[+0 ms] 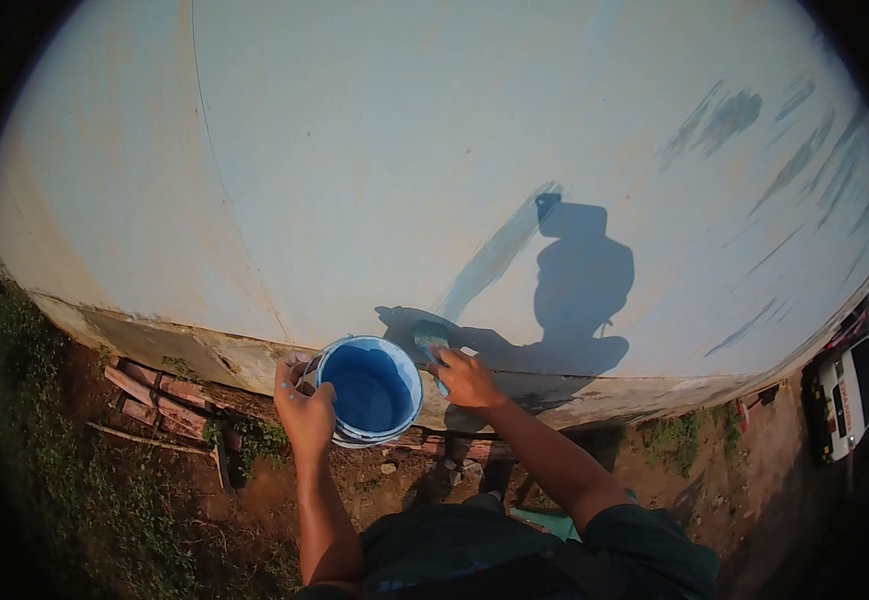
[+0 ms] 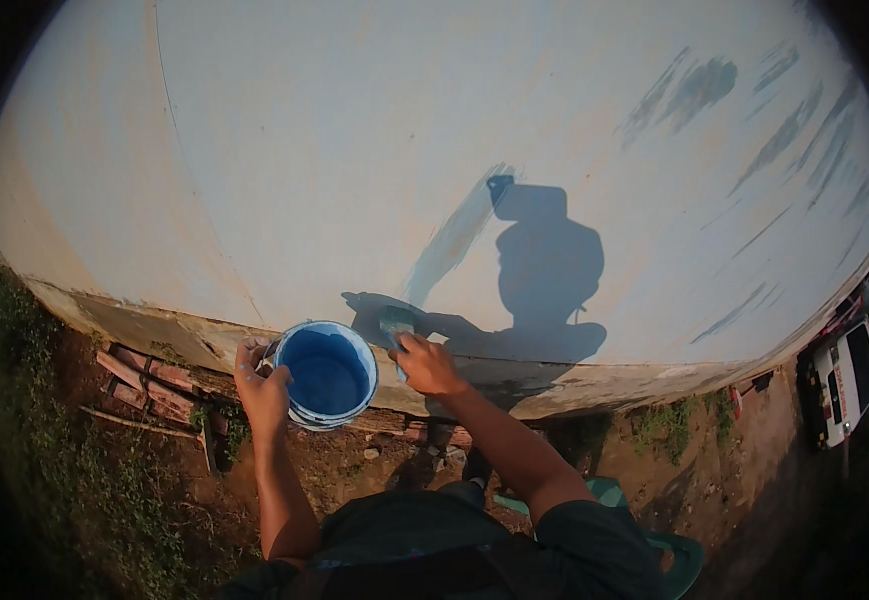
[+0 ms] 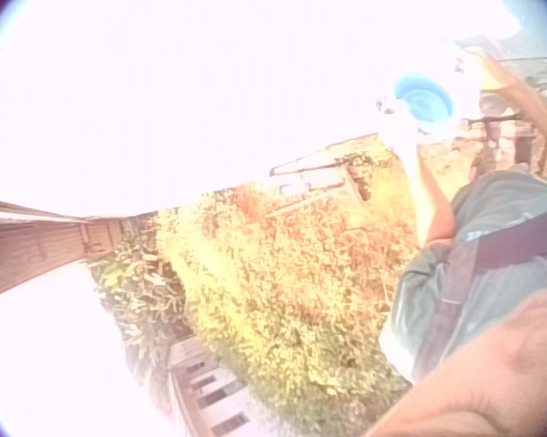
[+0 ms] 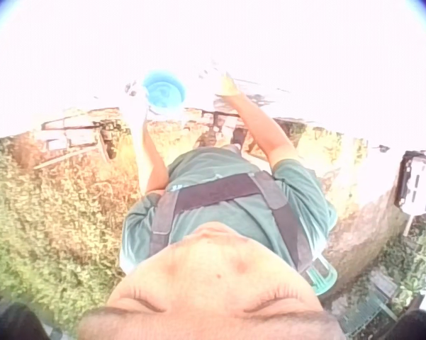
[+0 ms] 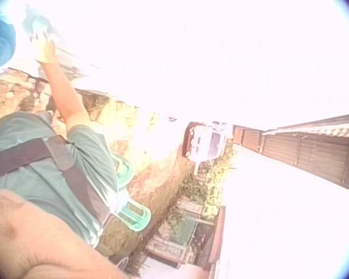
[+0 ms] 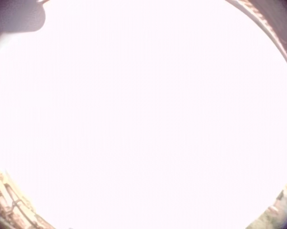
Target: The person paints an exterior wall with light blue paint using a brush, dipping it into a small bucket of paint and applying it to the wall.
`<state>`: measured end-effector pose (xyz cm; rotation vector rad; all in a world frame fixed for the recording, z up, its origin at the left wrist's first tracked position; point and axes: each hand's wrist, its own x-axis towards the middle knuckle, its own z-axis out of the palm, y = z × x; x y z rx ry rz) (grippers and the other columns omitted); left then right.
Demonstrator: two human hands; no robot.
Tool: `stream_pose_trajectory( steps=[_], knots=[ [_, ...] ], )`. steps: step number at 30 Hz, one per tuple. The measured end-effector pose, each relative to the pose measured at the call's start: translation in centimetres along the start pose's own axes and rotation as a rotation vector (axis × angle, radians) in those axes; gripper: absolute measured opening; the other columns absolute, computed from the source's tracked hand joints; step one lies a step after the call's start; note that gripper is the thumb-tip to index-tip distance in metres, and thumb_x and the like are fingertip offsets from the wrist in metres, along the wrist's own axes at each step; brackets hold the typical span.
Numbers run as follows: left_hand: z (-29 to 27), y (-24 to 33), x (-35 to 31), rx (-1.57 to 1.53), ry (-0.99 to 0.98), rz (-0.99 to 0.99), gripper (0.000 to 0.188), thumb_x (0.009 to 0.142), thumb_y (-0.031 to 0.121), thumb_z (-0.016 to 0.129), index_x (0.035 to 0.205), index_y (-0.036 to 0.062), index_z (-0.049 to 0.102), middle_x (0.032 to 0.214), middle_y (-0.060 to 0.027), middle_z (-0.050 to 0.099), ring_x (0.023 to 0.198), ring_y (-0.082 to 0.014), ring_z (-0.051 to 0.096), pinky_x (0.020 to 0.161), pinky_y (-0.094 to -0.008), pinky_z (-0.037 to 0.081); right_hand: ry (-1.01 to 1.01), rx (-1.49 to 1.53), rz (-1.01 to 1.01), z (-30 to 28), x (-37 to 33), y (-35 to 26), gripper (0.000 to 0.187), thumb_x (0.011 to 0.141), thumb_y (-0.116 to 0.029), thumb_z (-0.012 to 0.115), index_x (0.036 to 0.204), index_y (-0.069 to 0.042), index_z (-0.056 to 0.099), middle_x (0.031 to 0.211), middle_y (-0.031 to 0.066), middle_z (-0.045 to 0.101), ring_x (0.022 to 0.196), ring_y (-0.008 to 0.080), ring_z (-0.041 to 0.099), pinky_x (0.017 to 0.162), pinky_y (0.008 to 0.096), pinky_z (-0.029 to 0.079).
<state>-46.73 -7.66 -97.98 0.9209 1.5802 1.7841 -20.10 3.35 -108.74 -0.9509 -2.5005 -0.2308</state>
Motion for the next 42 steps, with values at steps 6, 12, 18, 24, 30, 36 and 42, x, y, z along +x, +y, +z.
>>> stream_pose_trajectory(
  steps=[6, 12, 18, 24, 30, 36, 42],
  knots=[
    [-0.6, 0.0, 0.4, -0.038, 0.044, -0.024, 0.041, 0.071, -0.010, 0.054, 0.111, -0.0007, 0.055, 0.108, -0.0164, 0.063, 0.067, -0.0112, 0.047, 0.056, -0.0263, 0.041, 0.409, 0.144, 0.080, -13.6, 7.7, -0.1, 0.026, 0.073, 0.002, 0.078, 0.098, -0.003, 0.074, 0.125, 0.0188, 0.069, 0.108, 0.0377, 0.071, 0.087, 0.0434, 0.061],
    [-1.3, -0.5, 0.3, -0.058, 0.082, -0.010, 0.043, 0.069, -0.011, 0.054, 0.110, 0.0009, 0.055, 0.107, -0.0160, 0.064, 0.066, -0.0101, 0.045, 0.056, -0.0256, 0.040, 0.623, -0.157, 0.000, -12.4, 9.1, 0.1, 0.014, 0.076, 0.000, 0.076, 0.090, -0.002, 0.074, 0.124, 0.0234, 0.069, 0.118, 0.0400, 0.068, 0.088, 0.0433, 0.063],
    [-2.1, -1.5, 0.4, -0.061, 0.091, -0.022, 0.047, 0.066, -0.012, 0.056, 0.111, 0.0016, 0.055, 0.107, -0.0150, 0.065, 0.064, -0.0087, 0.041, 0.055, -0.0252, 0.040, 0.336, -0.075, 0.003, 0.9, 2.3, -2.9, 0.022, 0.077, -0.001, 0.074, 0.098, -0.007, 0.074, 0.129, 0.0170, 0.067, 0.121, 0.0357, 0.066, 0.093, 0.0428, 0.059],
    [-0.2, -1.5, 0.5, -0.046, 0.036, -0.074, 0.047, 0.065, -0.011, 0.056, 0.110, 0.0015, 0.055, 0.105, -0.0145, 0.064, 0.066, -0.0094, 0.042, 0.055, -0.0252, 0.041, 0.109, 0.326, 0.129, -3.6, 3.1, 0.3, 0.032, 0.073, 0.004, 0.076, 0.103, -0.007, 0.074, 0.129, 0.0126, 0.068, 0.114, 0.0343, 0.069, 0.089, 0.0419, 0.060],
    [1.5, -3.2, 0.6, -0.077, -0.040, -0.089, 0.045, 0.066, -0.012, 0.056, 0.109, 0.0020, 0.056, 0.106, -0.0144, 0.063, 0.067, -0.0094, 0.042, 0.054, -0.0249, 0.041, 0.576, -0.015, -0.081, -18.0, 9.0, 1.9, 0.025, 0.072, 0.002, 0.079, 0.095, -0.006, 0.075, 0.117, 0.0178, 0.072, 0.110, 0.0376, 0.072, 0.085, 0.0422, 0.063],
    [1.8, -3.0, 0.9, -0.102, -0.052, -0.087, 0.044, 0.067, -0.014, 0.055, 0.108, 0.0031, 0.055, 0.102, -0.0117, 0.063, 0.065, -0.0086, 0.041, 0.053, -0.0241, 0.040, 0.679, -0.206, 0.031, -11.5, 6.5, 2.7, 0.019, 0.072, 0.000, 0.079, 0.089, -0.006, 0.073, 0.118, 0.0175, 0.073, 0.112, 0.0360, 0.072, 0.088, 0.0411, 0.063],
    [1.2, -2.9, 0.5, -0.080, -0.047, -0.074, 0.043, 0.065, -0.013, 0.056, 0.104, 0.0028, 0.056, 0.099, -0.0091, 0.062, 0.062, -0.0063, 0.039, 0.053, -0.0237, 0.038, 0.309, -0.158, -0.032, 0.7, -4.5, 3.1, 0.020, 0.077, -0.006, 0.077, 0.097, -0.008, 0.073, 0.122, 0.0134, 0.071, 0.116, 0.0304, 0.069, 0.086, 0.0385, 0.062]
  ],
)
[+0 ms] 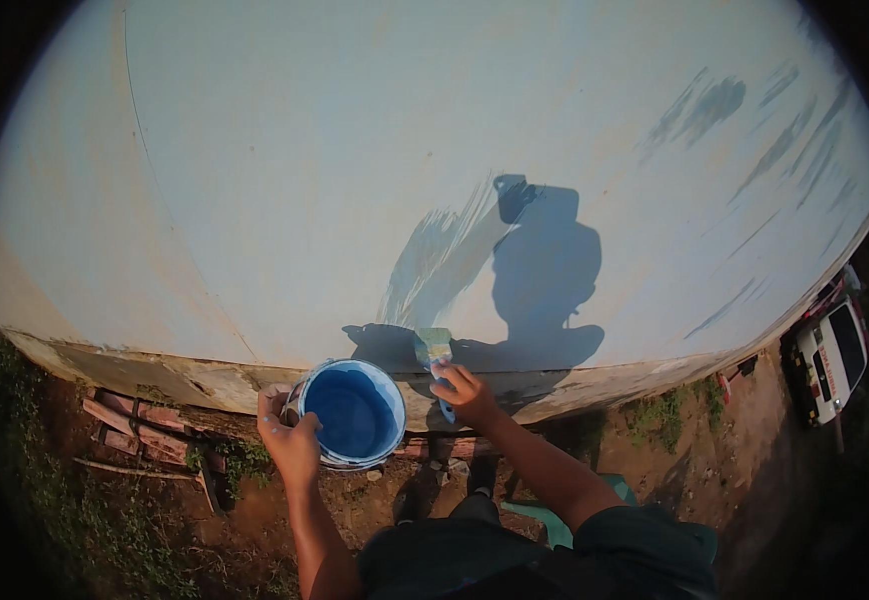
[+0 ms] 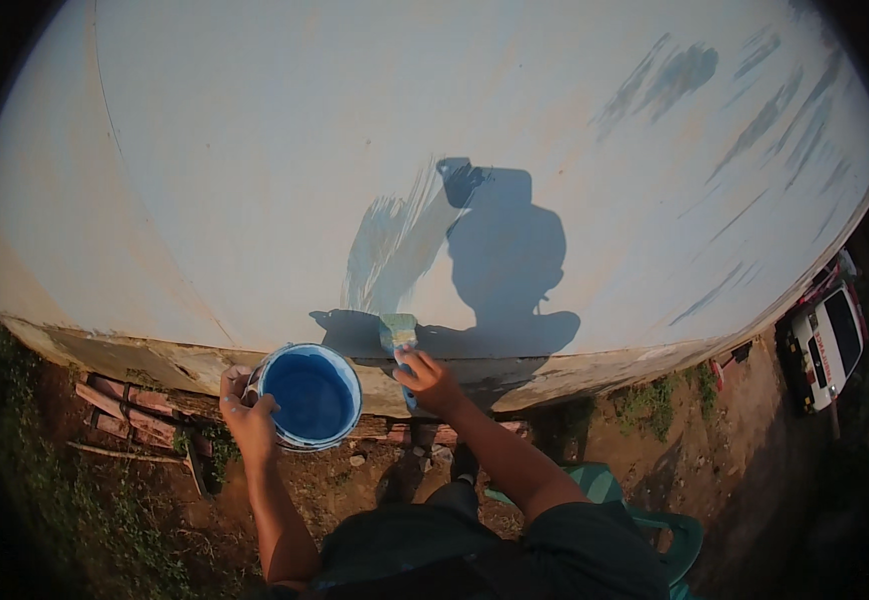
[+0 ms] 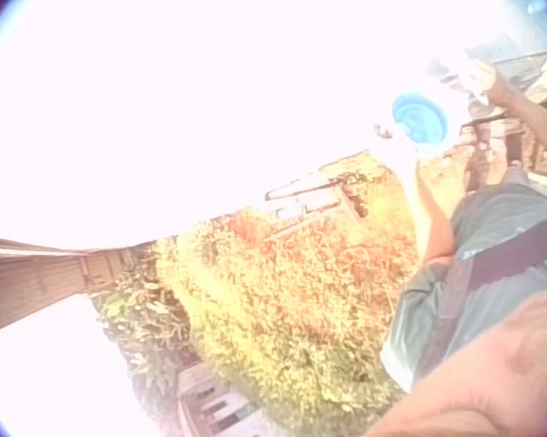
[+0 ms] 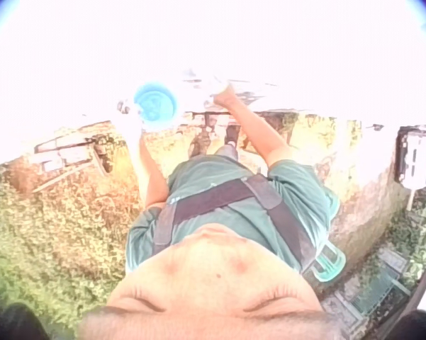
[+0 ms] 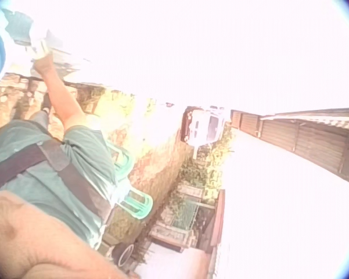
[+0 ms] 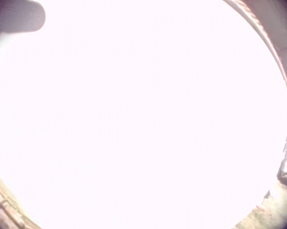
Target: The person paints an exterior wall with light blue paint using a brush, dipping it into a small bucket of paint and applying it to the wall.
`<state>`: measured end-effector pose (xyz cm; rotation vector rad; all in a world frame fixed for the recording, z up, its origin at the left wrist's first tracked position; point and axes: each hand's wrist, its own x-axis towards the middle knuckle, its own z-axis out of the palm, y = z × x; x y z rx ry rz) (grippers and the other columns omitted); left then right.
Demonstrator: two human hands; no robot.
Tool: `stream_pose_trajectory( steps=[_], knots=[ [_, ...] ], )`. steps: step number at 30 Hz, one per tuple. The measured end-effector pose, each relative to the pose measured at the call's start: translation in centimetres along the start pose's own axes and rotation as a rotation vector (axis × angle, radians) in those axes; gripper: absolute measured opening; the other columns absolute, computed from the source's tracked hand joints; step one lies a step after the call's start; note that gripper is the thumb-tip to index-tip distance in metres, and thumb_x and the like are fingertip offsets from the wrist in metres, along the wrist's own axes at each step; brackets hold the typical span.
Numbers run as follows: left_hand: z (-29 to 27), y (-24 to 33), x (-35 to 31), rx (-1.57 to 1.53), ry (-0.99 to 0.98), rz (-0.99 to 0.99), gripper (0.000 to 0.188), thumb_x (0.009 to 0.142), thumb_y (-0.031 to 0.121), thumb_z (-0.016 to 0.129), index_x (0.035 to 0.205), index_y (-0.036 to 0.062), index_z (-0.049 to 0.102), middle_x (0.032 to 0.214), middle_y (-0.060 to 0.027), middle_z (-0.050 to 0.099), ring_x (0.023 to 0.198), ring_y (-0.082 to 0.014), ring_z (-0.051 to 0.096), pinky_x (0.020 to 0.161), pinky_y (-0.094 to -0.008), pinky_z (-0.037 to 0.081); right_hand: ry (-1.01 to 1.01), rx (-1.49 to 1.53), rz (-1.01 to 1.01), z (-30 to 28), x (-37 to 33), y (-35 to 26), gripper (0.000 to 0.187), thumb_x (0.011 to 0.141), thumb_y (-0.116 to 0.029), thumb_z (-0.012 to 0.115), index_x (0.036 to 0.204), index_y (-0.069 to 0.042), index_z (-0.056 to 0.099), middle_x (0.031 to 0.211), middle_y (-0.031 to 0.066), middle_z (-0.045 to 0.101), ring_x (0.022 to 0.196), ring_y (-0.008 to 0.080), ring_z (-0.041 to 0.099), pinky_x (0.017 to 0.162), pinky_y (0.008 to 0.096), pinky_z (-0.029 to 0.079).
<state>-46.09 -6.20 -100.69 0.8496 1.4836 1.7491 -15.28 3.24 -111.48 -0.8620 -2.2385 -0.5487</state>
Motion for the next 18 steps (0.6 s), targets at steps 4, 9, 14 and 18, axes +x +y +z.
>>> stream_pose_trajectory(
  steps=[4, 9, 14, 18],
  knots=[
    [0.1, -0.6, -0.5, 0.008, -0.032, 0.000, 0.042, 0.064, -0.014, 0.056, 0.103, 0.0037, 0.056, 0.099, -0.0081, 0.062, 0.063, -0.0051, 0.036, 0.053, -0.0222, 0.035, -0.300, 0.261, 0.099, -2.4, -1.3, 1.7, 0.027, 0.078, -0.004, 0.076, 0.104, -0.010, 0.073, 0.130, 0.0106, 0.066, 0.114, 0.0305, 0.069, 0.083, 0.0414, 0.062],
    [1.8, -2.1, -1.0, 0.041, -0.077, -0.027, 0.044, 0.064, -0.014, 0.053, 0.103, 0.0057, 0.055, 0.100, -0.0075, 0.063, 0.063, -0.0071, 0.036, 0.053, -0.0228, 0.034, -0.028, 0.139, 0.016, -12.1, 8.1, 5.8, 0.031, 0.073, -0.001, 0.077, 0.103, -0.007, 0.073, 0.120, 0.0177, 0.070, 0.111, 0.0347, 0.071, 0.080, 0.0425, 0.063],
    [5.3, -2.6, -1.5, -0.021, -0.218, -0.053, 0.046, 0.064, -0.015, 0.055, 0.106, 0.0049, 0.055, 0.098, -0.0067, 0.063, 0.064, -0.0057, 0.041, 0.055, -0.0220, 0.036, 0.376, 0.125, 0.229, -15.7, 10.8, 6.5, 0.025, 0.072, 0.002, 0.075, 0.096, -0.003, 0.074, 0.115, 0.0216, 0.071, 0.107, 0.0412, 0.072, 0.085, 0.0453, 0.063],
    [6.9, -2.9, -1.4, -0.027, -0.290, -0.061, 0.048, 0.063, -0.015, 0.057, 0.106, 0.0063, 0.055, 0.099, -0.0062, 0.063, 0.064, -0.0063, 0.042, 0.055, -0.0215, 0.035, 0.143, 0.186, 0.220, -11.7, 6.3, 3.0, 0.027, 0.073, 0.005, 0.072, 0.099, -0.002, 0.073, 0.114, 0.0227, 0.070, 0.099, 0.0381, 0.073, 0.080, 0.0413, 0.062]
  ],
)
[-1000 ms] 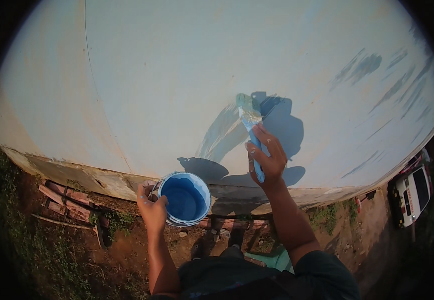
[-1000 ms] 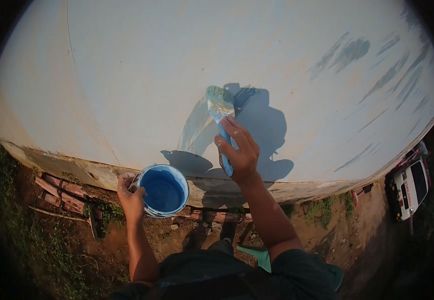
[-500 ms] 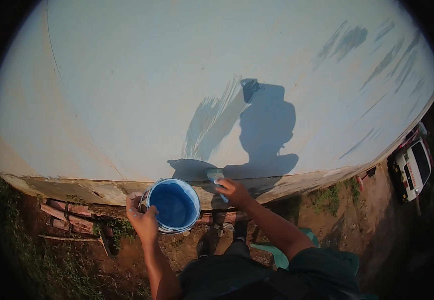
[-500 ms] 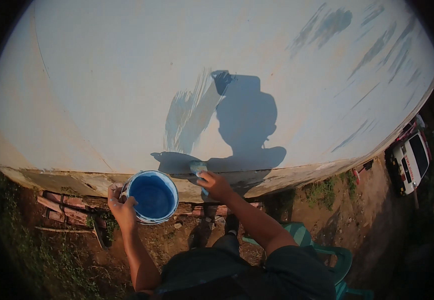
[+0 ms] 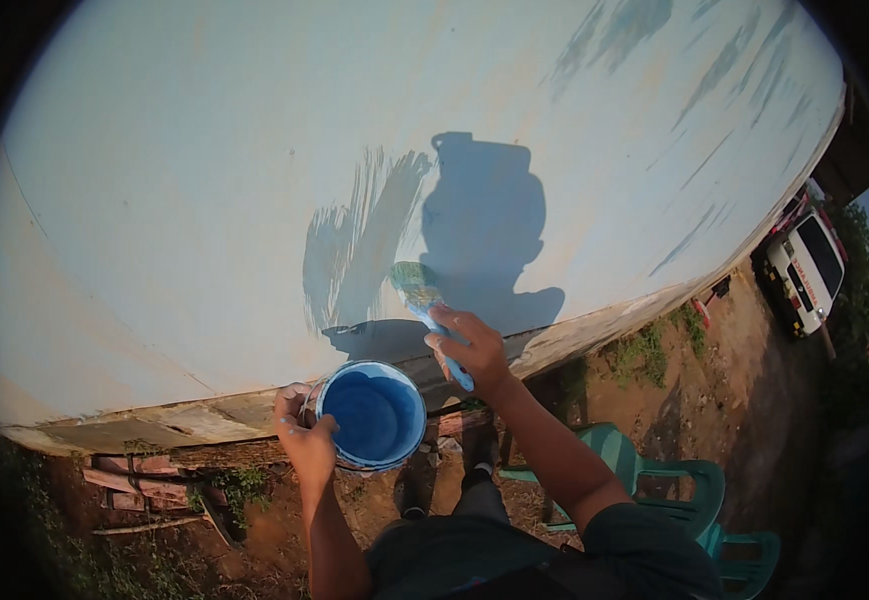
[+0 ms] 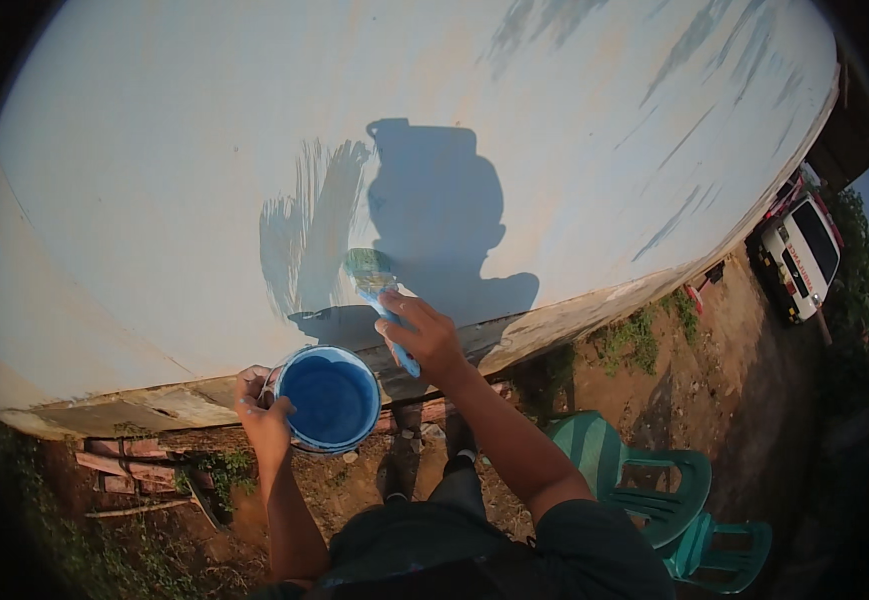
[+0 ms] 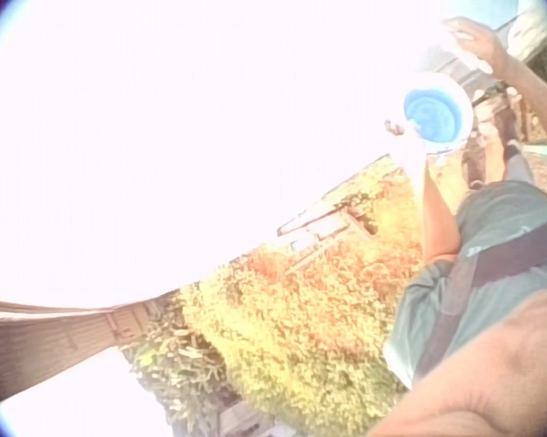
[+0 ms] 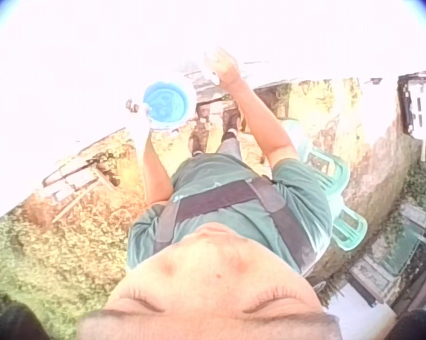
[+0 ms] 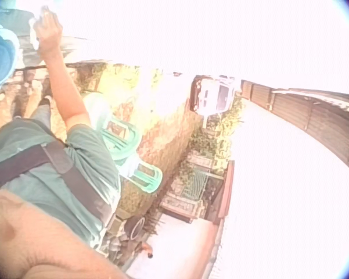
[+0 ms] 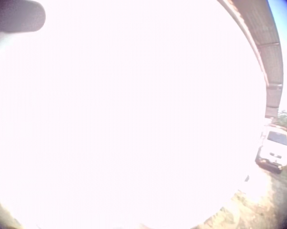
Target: The person paints an exterior wall with light blue paint using a brush, dipping it into a small bucket of paint and applying it to the wall.
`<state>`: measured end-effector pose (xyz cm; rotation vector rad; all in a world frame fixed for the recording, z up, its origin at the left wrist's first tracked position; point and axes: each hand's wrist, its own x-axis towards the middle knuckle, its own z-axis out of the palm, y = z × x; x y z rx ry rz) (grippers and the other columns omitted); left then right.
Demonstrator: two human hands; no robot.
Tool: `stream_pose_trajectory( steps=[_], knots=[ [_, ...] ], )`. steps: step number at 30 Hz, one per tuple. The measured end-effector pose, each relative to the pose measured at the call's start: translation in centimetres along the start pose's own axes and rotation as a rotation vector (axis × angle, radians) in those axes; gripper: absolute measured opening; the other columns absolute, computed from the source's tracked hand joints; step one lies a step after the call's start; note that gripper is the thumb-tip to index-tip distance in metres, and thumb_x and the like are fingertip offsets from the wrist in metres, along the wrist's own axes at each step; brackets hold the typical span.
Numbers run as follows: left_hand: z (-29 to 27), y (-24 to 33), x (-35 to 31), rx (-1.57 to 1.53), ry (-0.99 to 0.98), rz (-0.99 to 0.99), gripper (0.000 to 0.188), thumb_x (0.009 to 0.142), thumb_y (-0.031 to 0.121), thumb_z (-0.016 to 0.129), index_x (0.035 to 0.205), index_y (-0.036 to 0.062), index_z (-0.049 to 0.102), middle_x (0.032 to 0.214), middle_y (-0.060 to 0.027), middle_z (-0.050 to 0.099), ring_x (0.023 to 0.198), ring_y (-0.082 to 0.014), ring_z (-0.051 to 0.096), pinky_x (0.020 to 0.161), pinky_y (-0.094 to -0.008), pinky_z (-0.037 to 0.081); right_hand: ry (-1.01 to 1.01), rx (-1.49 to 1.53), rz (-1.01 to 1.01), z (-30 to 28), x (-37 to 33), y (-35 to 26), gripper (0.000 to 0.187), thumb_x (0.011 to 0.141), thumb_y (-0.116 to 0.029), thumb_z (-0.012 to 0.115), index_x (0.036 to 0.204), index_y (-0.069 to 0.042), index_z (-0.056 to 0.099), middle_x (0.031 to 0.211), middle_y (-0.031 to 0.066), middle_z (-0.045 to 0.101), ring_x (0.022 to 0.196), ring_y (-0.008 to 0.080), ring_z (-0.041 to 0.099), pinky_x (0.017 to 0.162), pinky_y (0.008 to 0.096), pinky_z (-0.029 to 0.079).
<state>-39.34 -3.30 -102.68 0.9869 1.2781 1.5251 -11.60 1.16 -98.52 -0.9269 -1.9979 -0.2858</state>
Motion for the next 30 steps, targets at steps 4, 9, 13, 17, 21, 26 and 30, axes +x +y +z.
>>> stream_pose_trajectory(
  steps=[4, 9, 13, 17, 21, 26, 30],
  knots=[
    [1.0, -0.2, 0.8, -0.048, -0.017, -0.004, 0.051, 0.059, -0.013, 0.058, 0.106, 0.0082, 0.055, 0.101, -0.0026, 0.062, 0.076, -0.0062, 0.048, 0.063, -0.0207, 0.035, -0.044, 0.328, 0.334, -1.2, -2.3, -0.8, 0.017, 0.078, 0.007, 0.071, 0.094, 0.002, 0.072, 0.112, 0.0224, 0.071, 0.090, 0.0323, 0.074, 0.081, 0.0379, 0.059],
    [3.7, 3.6, 0.5, -0.042, -0.069, 0.090, 0.049, 0.061, -0.015, 0.055, 0.105, 0.0065, 0.054, 0.104, -0.0043, 0.062, 0.089, -0.0092, 0.055, 0.077, -0.0195, 0.040, 0.220, 0.412, 0.459, -8.0, 1.3, -0.9, 0.022, 0.078, 0.012, 0.075, 0.096, 0.001, 0.069, 0.111, 0.0219, 0.072, 0.091, 0.0309, 0.074, 0.076, 0.0368, 0.059],
    [5.9, 5.4, -0.3, -0.173, -0.118, 0.261, 0.040, 0.068, -0.018, 0.051, 0.102, 0.0015, 0.054, 0.107, -0.0130, 0.064, 0.089, -0.0106, 0.057, 0.082, -0.0213, 0.045, 0.142, 0.597, 0.322, -14.6, 4.3, -2.7, 0.026, 0.078, 0.011, 0.078, 0.098, -0.002, 0.069, 0.101, 0.0209, 0.075, 0.091, 0.0299, 0.075, 0.072, 0.0389, 0.060],
    [9.3, 6.9, -1.8, -0.206, -0.106, 0.323, 0.034, 0.070, -0.018, 0.054, 0.097, 0.0020, 0.051, 0.112, -0.0191, 0.066, 0.091, -0.0131, 0.060, 0.086, -0.0237, 0.049, -0.015, 0.728, 0.127, -17.8, 3.7, -2.5, 0.031, 0.074, 0.008, 0.073, 0.103, -0.003, 0.072, 0.103, 0.0214, 0.075, 0.088, 0.0322, 0.077, 0.072, 0.0408, 0.061],
    [12.9, 7.9, -3.4, -0.203, -0.108, 0.462, 0.032, 0.072, -0.018, 0.055, 0.097, 0.0025, 0.052, 0.111, -0.0186, 0.066, 0.087, -0.0117, 0.058, 0.081, -0.0221, 0.048, -0.236, 0.677, 0.064, -19.5, 2.5, -1.9, 0.042, 0.067, 0.002, 0.071, 0.108, -0.003, 0.071, 0.118, 0.0209, 0.072, 0.094, 0.0339, 0.075, 0.076, 0.0396, 0.060],
    [17.3, 9.2, -6.8, -0.116, -0.010, 0.581, 0.023, 0.075, -0.015, 0.055, 0.086, 0.0032, 0.048, 0.113, -0.0159, 0.065, 0.082, -0.0094, 0.051, 0.078, -0.0211, 0.043, -0.415, 0.303, 0.026, -19.8, 1.6, -2.6, 0.040, 0.071, -0.002, 0.075, 0.111, -0.004, 0.071, 0.125, 0.0182, 0.067, 0.108, 0.0318, 0.070, 0.080, 0.0422, 0.060],
    [20.9, 8.5, -8.8, -0.046, -0.021, 0.680, 0.020, 0.078, -0.015, 0.055, 0.084, 0.0023, 0.047, 0.113, -0.0166, 0.065, 0.086, -0.0109, 0.056, 0.080, -0.0223, 0.045, -0.517, -0.022, 0.107, -20.6, -0.5, -1.8, 0.050, 0.071, -0.006, 0.080, 0.120, -0.010, 0.073, 0.133, 0.0113, 0.062, 0.113, 0.0297, 0.067, 0.086, 0.0410, 0.059]
  ],
)
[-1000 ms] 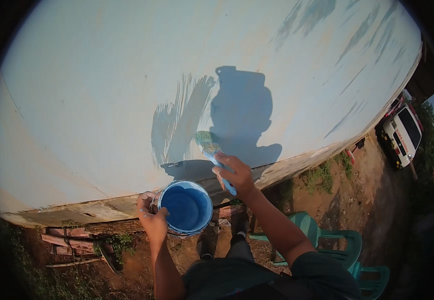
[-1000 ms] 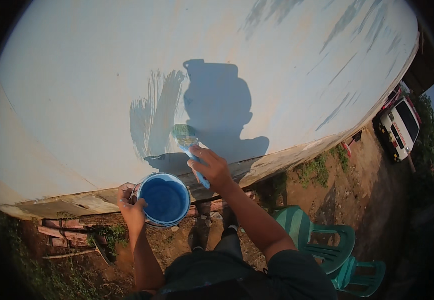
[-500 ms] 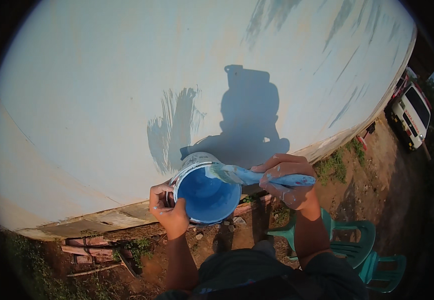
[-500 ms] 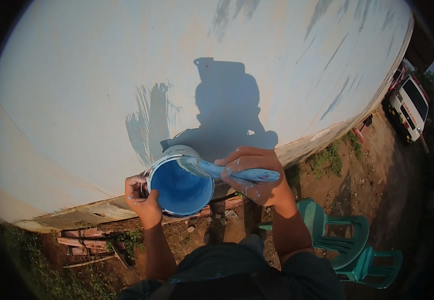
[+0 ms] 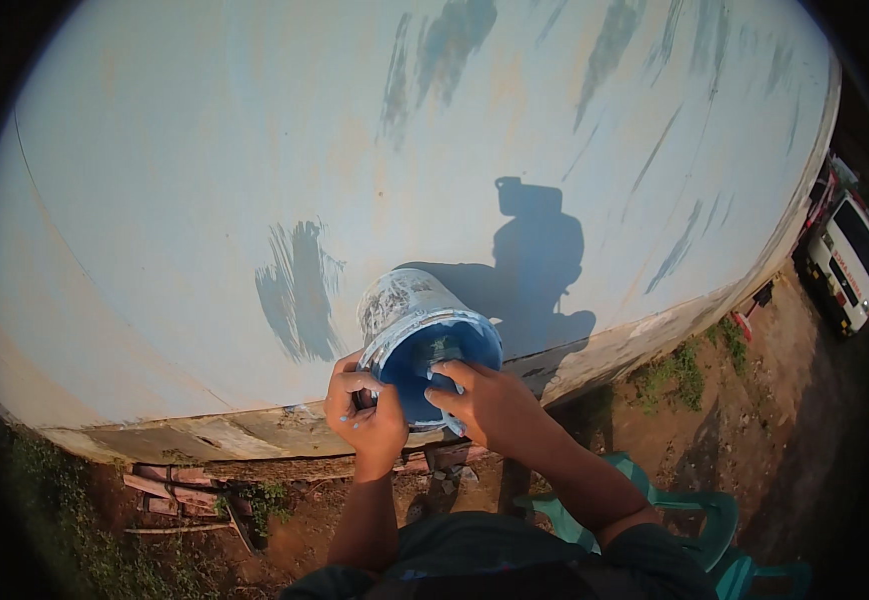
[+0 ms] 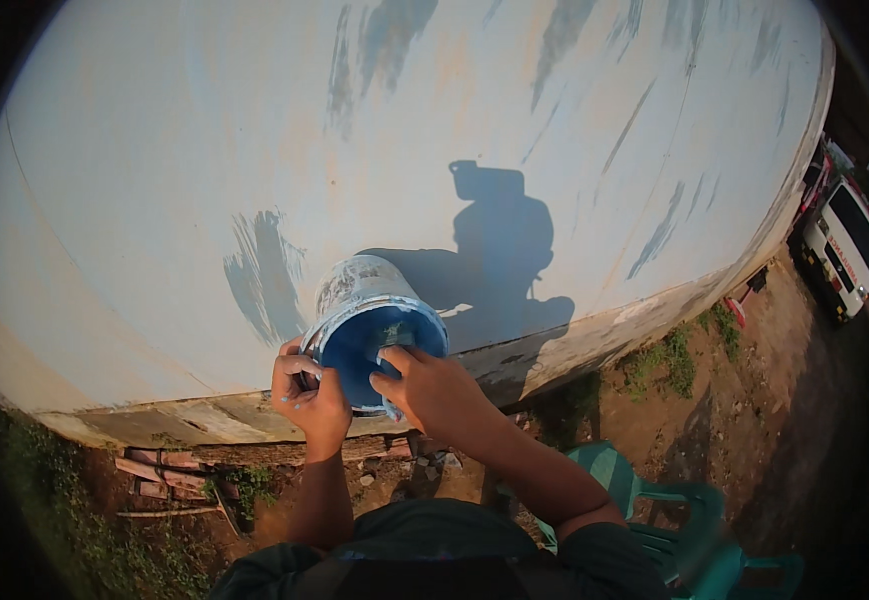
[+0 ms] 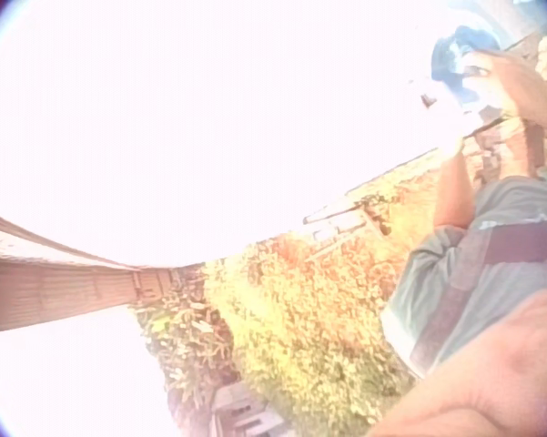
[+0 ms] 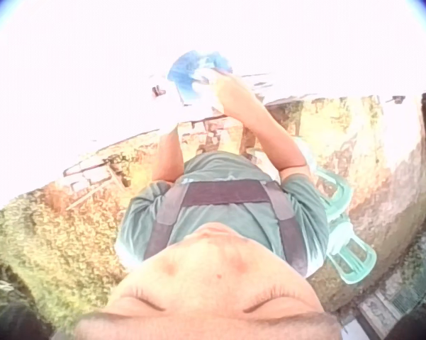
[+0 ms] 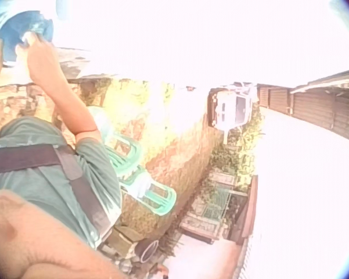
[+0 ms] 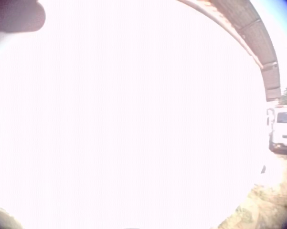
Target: The person paints an exterior wall with light blue paint using a brush, dipping it into a small bucket of paint and applying it to the wall.
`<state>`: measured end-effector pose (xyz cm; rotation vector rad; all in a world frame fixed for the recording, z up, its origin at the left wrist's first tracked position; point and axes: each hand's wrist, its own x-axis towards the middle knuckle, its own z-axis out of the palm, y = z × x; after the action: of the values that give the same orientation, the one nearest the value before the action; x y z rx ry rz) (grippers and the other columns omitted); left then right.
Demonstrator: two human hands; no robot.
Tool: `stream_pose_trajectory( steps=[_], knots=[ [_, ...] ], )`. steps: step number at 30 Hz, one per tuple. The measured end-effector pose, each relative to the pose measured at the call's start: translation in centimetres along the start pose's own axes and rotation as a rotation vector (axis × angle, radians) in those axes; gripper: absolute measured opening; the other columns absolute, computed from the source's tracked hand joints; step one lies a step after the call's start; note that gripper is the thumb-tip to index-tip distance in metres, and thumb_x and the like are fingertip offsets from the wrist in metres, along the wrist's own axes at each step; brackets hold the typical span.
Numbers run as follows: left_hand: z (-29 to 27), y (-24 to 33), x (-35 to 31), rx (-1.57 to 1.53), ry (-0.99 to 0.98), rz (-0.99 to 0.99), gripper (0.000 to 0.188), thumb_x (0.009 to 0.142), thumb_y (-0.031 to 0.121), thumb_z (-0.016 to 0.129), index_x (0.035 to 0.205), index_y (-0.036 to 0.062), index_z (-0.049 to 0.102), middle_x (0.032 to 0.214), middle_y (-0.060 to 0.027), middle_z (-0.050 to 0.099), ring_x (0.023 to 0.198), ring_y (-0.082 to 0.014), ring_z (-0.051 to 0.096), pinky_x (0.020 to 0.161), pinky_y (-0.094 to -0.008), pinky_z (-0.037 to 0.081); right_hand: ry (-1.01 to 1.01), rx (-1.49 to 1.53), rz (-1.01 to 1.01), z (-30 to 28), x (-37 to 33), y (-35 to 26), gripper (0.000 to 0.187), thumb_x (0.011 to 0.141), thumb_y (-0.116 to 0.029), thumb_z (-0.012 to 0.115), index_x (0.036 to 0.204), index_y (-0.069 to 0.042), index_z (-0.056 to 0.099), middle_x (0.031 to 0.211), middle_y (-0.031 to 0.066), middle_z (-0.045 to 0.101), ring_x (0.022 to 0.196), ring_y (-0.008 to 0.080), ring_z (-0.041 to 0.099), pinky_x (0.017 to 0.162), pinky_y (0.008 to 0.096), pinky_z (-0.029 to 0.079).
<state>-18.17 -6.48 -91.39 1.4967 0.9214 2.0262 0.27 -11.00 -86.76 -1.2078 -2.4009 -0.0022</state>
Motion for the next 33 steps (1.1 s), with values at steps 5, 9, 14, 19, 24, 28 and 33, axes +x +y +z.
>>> stream_pose_trajectory(
  steps=[5, 9, 14, 19, 24, 28, 33],
  knots=[
    [4.2, 2.1, -2.2, 0.046, -0.006, 0.245, 0.018, 0.080, -0.010, 0.066, 0.081, 0.0044, 0.055, 0.109, -0.0185, 0.072, 0.059, -0.0046, 0.049, 0.053, -0.0199, 0.034, 0.078, -0.027, -0.024, 0.1, -3.7, 3.4, 0.053, 0.068, -0.009, 0.083, 0.120, -0.010, 0.072, 0.130, 0.0108, 0.062, 0.112, 0.0299, 0.067, 0.088, 0.0420, 0.059],
    [6.5, 3.9, -4.3, 0.112, -0.032, 0.310, 0.017, 0.081, -0.009, 0.066, 0.080, 0.0035, 0.056, 0.108, -0.0197, 0.073, 0.056, -0.0040, 0.049, 0.051, -0.0211, 0.033, 0.111, 0.010, -0.057, -1.2, -6.2, 4.5, 0.034, 0.078, -0.007, 0.071, 0.112, -0.007, 0.073, 0.121, 0.0141, 0.064, 0.111, 0.0289, 0.068, 0.081, 0.0389, 0.061],
    [8.7, 5.3, -7.2, 0.242, -0.082, 0.296, 0.017, 0.081, -0.009, 0.066, 0.078, 0.0033, 0.056, 0.108, -0.0176, 0.073, 0.054, -0.0023, 0.046, 0.049, -0.0215, 0.031, 0.075, 0.015, -0.037, -1.6, -9.5, 6.1, 0.038, 0.076, -0.005, 0.070, 0.114, -0.008, 0.073, 0.115, 0.0125, 0.065, 0.108, 0.0300, 0.069, 0.081, 0.0390, 0.061],
    [10.5, 5.7, -9.5, 0.227, -0.087, 0.123, 0.014, 0.081, -0.011, 0.063, 0.079, 0.0018, 0.056, 0.109, -0.0175, 0.070, 0.066, -0.0062, 0.057, 0.059, -0.0221, 0.042, 0.299, 0.254, -0.026, -2.4, -13.1, 7.3, 0.037, 0.072, 0.001, 0.080, 0.107, -0.006, 0.074, 0.115, 0.0129, 0.069, 0.099, 0.0309, 0.072, 0.082, 0.0400, 0.060],
    [12.9, 6.4, -10.2, -0.053, -0.014, -0.143, 0.018, 0.075, -0.017, 0.052, 0.084, -0.0008, 0.052, 0.115, -0.0217, 0.065, 0.122, -0.0278, 0.062, 0.106, -0.0326, 0.042, 0.648, 0.734, 0.116, -4.8, -16.7, 8.7, 0.022, 0.081, 0.005, 0.080, 0.101, -0.001, 0.073, 0.101, 0.0163, 0.074, 0.092, 0.0298, 0.074, 0.082, 0.0368, 0.058],
    [14.4, 5.7, -10.8, -0.097, -0.020, -0.230, 0.023, 0.073, -0.019, 0.051, 0.086, 0.0002, 0.049, 0.116, -0.0228, 0.065, 0.126, -0.0291, 0.062, 0.106, -0.0324, 0.041, 0.879, 0.880, 0.266, -4.1, -19.4, 9.8, 0.014, 0.084, 0.005, 0.078, 0.096, 0.005, 0.071, 0.100, 0.0159, 0.074, 0.095, 0.0235, 0.073, 0.084, 0.0323, 0.055],
    [16.0, 3.6, -11.9, -0.157, -0.071, -0.263, 0.025, 0.072, -0.019, 0.051, 0.088, 0.0006, 0.050, 0.116, -0.0225, 0.066, 0.128, -0.0282, 0.061, 0.105, -0.0308, 0.041, 0.964, 1.218, 0.717, -3.1, -22.6, 10.7, 0.013, 0.090, 0.002, 0.076, 0.102, 0.002, 0.070, 0.097, 0.0111, 0.072, 0.089, 0.0179, 0.072, 0.076, 0.0309, 0.059]
  ],
)
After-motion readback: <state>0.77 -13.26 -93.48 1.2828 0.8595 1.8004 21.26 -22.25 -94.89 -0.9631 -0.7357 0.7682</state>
